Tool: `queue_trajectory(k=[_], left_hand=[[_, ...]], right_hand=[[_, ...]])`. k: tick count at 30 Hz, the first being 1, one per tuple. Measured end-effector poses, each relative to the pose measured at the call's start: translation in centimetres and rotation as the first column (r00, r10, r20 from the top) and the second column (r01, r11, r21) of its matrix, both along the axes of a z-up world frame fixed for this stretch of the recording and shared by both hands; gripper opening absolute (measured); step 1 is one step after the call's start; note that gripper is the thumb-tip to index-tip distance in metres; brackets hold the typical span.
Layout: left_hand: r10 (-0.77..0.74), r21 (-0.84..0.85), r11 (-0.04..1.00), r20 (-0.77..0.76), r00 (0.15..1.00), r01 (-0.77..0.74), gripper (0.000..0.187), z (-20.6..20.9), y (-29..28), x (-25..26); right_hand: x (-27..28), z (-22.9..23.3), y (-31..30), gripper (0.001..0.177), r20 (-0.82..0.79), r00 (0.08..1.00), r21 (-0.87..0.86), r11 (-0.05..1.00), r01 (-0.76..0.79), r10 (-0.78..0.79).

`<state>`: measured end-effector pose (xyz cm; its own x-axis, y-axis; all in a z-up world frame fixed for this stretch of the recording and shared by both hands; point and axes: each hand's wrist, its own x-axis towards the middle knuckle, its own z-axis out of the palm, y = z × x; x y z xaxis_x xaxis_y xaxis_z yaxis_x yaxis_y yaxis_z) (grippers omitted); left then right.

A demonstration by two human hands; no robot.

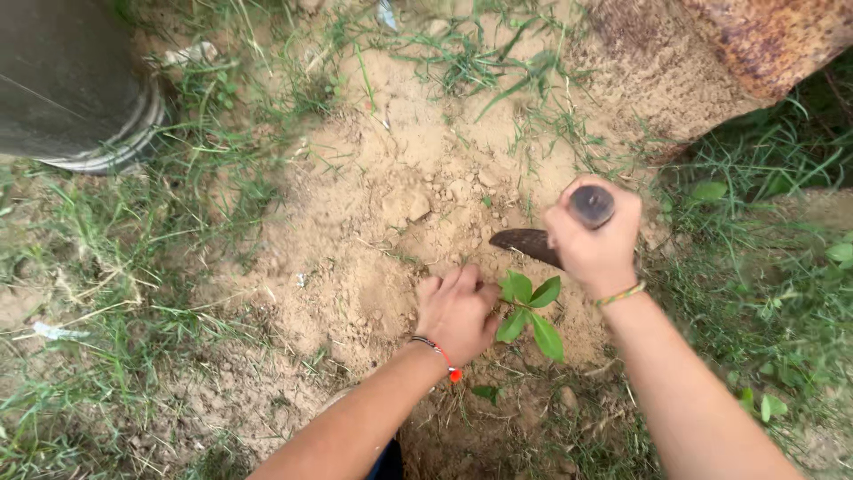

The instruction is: The person uses a garden trowel to dig a hole in the dirt, places a small sapling into the hole, and then uses their hands to press the soil around the base of the plant.

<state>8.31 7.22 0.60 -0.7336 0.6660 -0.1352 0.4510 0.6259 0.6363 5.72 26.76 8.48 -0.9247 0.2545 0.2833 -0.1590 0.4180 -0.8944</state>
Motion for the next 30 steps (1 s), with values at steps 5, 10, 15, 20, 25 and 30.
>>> queue_trajectory(k=[5,10,15,20,25,30], left_hand=[[-0.123,-0.061,0.991,-0.118,0.985,0.117,0.024,-1.5,0.4,-0.2],[-0.268,-0.236,0.943,-0.112,0.957,0.236,0.038,-1.8,-0.3,-0.1],[-0.203,-0.104,0.978,-0.277,0.939,0.181,0.047,-2.7,-1.2,0.3],[-0.220,-0.113,0.975,-0.305,0.927,0.194,0.046,-2.8,-3.3,1.2],[-0.204,-0.168,0.974,-0.347,0.916,0.153,0.057,-2.4,-4.0,0.9],[-0.274,-0.301,0.935,-0.288,0.917,0.185,0.066,-1.8,-2.2,0.1]], right_hand=[[-0.3,0.4,0.0,0.016,0.167,0.985,-0.212,0.974,0.076,-0.041],[-0.1,0.6,-0.2,0.018,0.168,0.985,-0.197,0.978,0.071,-0.038],[0.1,0.4,0.2,0.018,0.118,0.993,-0.147,0.989,0.004,0.013],[2.3,0.3,-1.0,0.016,0.053,0.999,0.015,1.000,0.009,-0.010],[2.9,2.4,-0.6,0.013,-0.046,0.999,-0.049,0.999,-0.011,0.009],[2.6,3.7,-0.4,0.021,-0.089,0.996,-0.159,0.987,0.012,-0.026]])
